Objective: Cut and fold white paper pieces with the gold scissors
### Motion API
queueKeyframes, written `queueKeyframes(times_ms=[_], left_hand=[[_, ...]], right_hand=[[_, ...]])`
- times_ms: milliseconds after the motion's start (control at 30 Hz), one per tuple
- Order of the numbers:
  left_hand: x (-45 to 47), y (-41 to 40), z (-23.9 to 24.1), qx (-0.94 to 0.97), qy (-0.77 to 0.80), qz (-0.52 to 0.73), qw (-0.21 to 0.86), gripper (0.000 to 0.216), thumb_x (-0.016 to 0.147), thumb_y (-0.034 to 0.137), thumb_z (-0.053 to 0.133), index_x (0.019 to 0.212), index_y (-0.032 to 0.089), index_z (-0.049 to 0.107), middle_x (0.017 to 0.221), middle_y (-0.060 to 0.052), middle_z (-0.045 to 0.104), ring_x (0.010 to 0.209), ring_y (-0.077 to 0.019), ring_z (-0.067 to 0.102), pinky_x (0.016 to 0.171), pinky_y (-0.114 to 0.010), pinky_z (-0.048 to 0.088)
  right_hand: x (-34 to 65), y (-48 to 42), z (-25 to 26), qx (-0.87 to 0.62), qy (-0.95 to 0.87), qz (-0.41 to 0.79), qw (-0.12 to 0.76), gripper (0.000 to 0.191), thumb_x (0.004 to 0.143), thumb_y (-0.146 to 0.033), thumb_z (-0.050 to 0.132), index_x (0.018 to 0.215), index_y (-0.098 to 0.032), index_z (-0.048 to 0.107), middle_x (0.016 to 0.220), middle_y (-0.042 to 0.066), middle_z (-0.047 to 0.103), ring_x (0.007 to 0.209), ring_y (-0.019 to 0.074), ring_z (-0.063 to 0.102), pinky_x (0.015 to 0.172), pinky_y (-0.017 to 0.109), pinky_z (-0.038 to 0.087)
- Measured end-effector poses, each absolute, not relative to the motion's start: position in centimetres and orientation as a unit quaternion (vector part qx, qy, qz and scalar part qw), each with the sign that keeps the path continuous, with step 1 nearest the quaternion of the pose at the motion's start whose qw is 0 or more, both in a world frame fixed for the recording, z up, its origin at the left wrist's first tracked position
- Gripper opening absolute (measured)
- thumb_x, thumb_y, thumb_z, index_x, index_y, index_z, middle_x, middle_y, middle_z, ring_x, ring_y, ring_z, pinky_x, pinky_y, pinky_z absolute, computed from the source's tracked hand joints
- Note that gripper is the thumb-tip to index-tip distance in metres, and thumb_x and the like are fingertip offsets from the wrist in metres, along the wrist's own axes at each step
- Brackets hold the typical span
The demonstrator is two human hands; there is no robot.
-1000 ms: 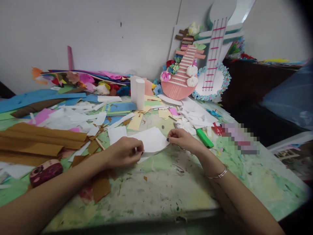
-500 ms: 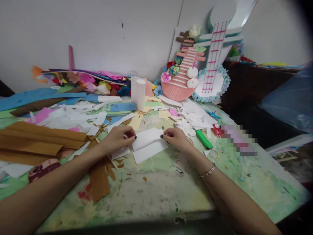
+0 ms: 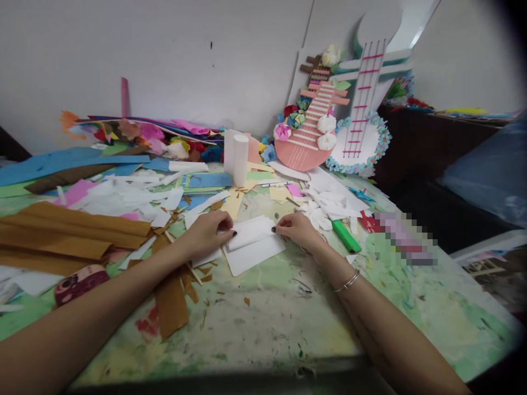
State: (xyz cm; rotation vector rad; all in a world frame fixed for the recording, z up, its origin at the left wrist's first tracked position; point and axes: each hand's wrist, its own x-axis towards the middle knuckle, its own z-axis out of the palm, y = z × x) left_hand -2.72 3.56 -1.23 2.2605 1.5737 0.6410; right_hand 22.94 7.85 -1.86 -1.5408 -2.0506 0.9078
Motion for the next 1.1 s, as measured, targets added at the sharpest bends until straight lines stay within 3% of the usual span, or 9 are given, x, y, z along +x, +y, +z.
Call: queueKeyframes(times_ms=[167, 533, 667, 867, 1100], left_hand=[[-2.0, 3.6, -1.1, 0.778, 0.563, 0.204, 0.190, 0.020, 0.071, 0.032, 0.056, 0.085, 0.017, 0.055, 0.076, -0.002, 0.059, 0.070, -0.0169, 0.053, 0.063, -0.027, 0.038], [-2.0, 4.3, -1.0, 0.777, 0.560, 0.177, 0.225, 0.011, 0.065, 0.028, 0.054, 0.069, 0.018, 0.056, 0.072, -0.002, 0.057, 0.069, -0.0172, 0.053, 0.062, -0.027, 0.038], [-1.8, 4.1, -1.1, 0.769, 0.549, 0.204, 0.257, 0.021, 0.068, 0.035, 0.056, 0.081, 0.018, 0.055, 0.077, -0.002, 0.059, 0.073, -0.0176, 0.053, 0.066, -0.028, 0.040], [-0.6, 3.9, -1.8, 0.774, 0.580, 0.213, 0.139, 0.028, 0.074, 0.043, 0.055, 0.083, 0.016, 0.055, 0.087, -0.008, 0.057, 0.081, -0.0226, 0.052, 0.071, -0.033, 0.038], [-0.4, 4.4, -1.2, 0.756, 0.598, 0.174, 0.203, 0.020, 0.065, 0.034, 0.061, 0.073, 0.018, 0.055, 0.077, -0.004, 0.059, 0.075, -0.0207, 0.052, 0.064, -0.029, 0.036]], right_hand=[[22.4, 7.4, -1.3, -0.573, -0.747, 0.270, 0.202, 0.019, 0.075, -0.031, 0.057, 0.064, -0.018, 0.063, 0.046, -0.001, 0.056, 0.046, 0.0111, 0.046, 0.050, 0.023, 0.030], [22.3, 7.4, -1.8, -0.568, -0.761, 0.231, 0.213, 0.020, 0.074, -0.038, 0.061, 0.071, -0.018, 0.064, 0.063, 0.000, 0.061, 0.057, 0.0122, 0.050, 0.052, 0.023, 0.029], [22.3, 7.4, -1.8, -0.567, -0.756, 0.235, 0.226, 0.017, 0.073, -0.034, 0.063, 0.071, -0.017, 0.065, 0.065, 0.000, 0.062, 0.059, 0.0122, 0.052, 0.054, 0.022, 0.030], [21.7, 7.0, -1.8, -0.588, -0.750, 0.190, 0.236, 0.012, 0.072, -0.031, 0.066, 0.069, -0.019, 0.065, 0.067, 0.000, 0.064, 0.062, 0.0136, 0.054, 0.055, 0.023, 0.031], [21.2, 6.5, -1.7, -0.592, -0.750, 0.164, 0.244, 0.011, 0.073, -0.032, 0.065, 0.069, -0.021, 0.065, 0.069, 0.000, 0.066, 0.064, 0.0145, 0.055, 0.054, 0.024, 0.029]])
